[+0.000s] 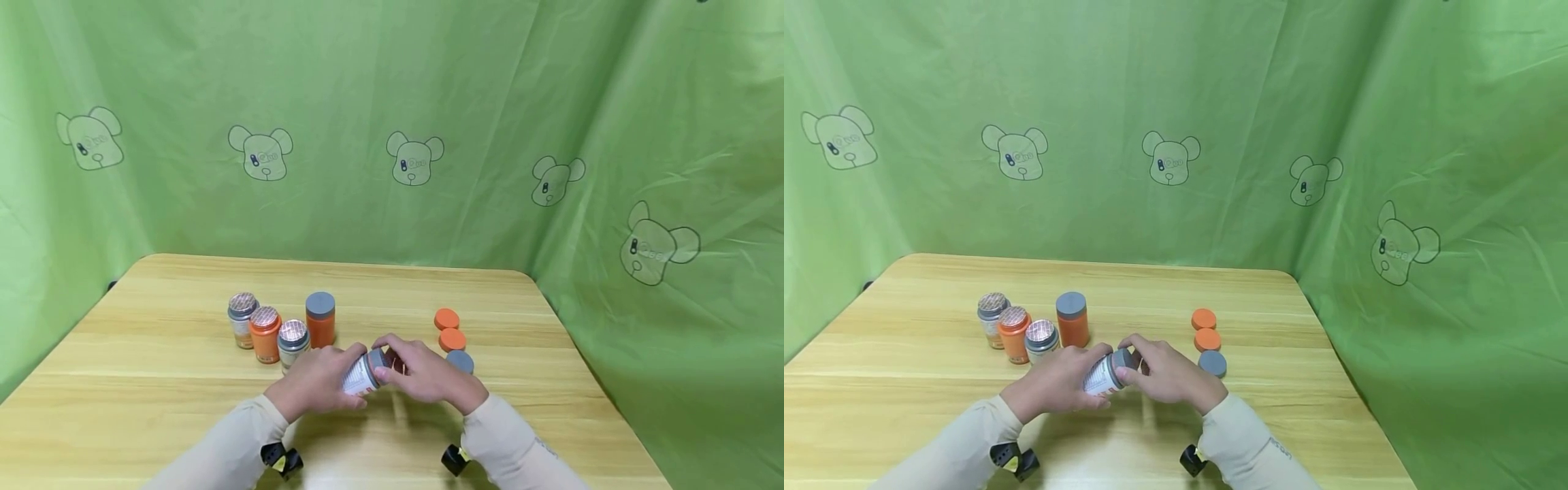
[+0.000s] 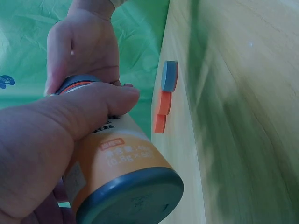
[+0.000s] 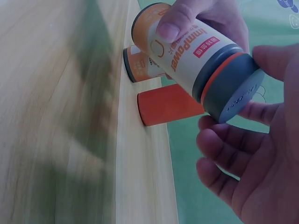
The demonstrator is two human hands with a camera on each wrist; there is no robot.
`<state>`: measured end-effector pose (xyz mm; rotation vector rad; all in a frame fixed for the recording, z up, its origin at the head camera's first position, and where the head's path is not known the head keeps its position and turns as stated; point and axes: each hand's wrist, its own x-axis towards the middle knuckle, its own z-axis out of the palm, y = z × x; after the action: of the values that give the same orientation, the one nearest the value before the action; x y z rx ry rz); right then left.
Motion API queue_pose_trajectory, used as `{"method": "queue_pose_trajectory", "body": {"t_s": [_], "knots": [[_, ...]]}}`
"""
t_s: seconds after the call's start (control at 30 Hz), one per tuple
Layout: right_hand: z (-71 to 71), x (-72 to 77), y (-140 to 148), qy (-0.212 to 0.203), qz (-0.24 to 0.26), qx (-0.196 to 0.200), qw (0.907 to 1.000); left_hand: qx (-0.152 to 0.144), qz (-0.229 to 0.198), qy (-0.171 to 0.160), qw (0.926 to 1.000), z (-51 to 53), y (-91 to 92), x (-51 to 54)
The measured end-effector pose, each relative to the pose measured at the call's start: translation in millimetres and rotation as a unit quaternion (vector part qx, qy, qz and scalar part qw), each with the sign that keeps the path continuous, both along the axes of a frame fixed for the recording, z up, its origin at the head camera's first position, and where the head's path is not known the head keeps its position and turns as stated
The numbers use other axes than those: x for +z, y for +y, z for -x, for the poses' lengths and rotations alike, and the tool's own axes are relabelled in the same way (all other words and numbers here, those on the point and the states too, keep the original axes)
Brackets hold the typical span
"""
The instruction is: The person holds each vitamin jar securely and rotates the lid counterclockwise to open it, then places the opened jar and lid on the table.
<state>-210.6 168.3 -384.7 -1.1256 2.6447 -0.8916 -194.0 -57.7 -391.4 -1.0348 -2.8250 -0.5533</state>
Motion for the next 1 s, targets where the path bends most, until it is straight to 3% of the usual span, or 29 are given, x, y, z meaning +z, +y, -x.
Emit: {"method": "queue_pose_trajectory", "body": {"t_s": [0.13,0.43,0.7,1.0], "knots": [[0.6,-0.8,1.5,0.009,0.009,0.011,0.9999,0.003,0.005,0.000,1.0000,0.4,-0.2,-0.4],[0.0,-0.6,-0.5,0.006,0.002,-0.022,0.9997,0.001,0.006,-0.001,1.0000,0.7,0.6,0.2],[0.9,-2.9,1.6,0.004,0.013,0.000,0.9999,0.006,0.008,-0.004,0.9999,1.4,-1.0,-1.7],[-1.2,1.3,-2.3,-0.007,-0.004,-0.032,0.9995,0.000,0.009,0.003,1.0000,1.4,-0.4,-2.0]]}}
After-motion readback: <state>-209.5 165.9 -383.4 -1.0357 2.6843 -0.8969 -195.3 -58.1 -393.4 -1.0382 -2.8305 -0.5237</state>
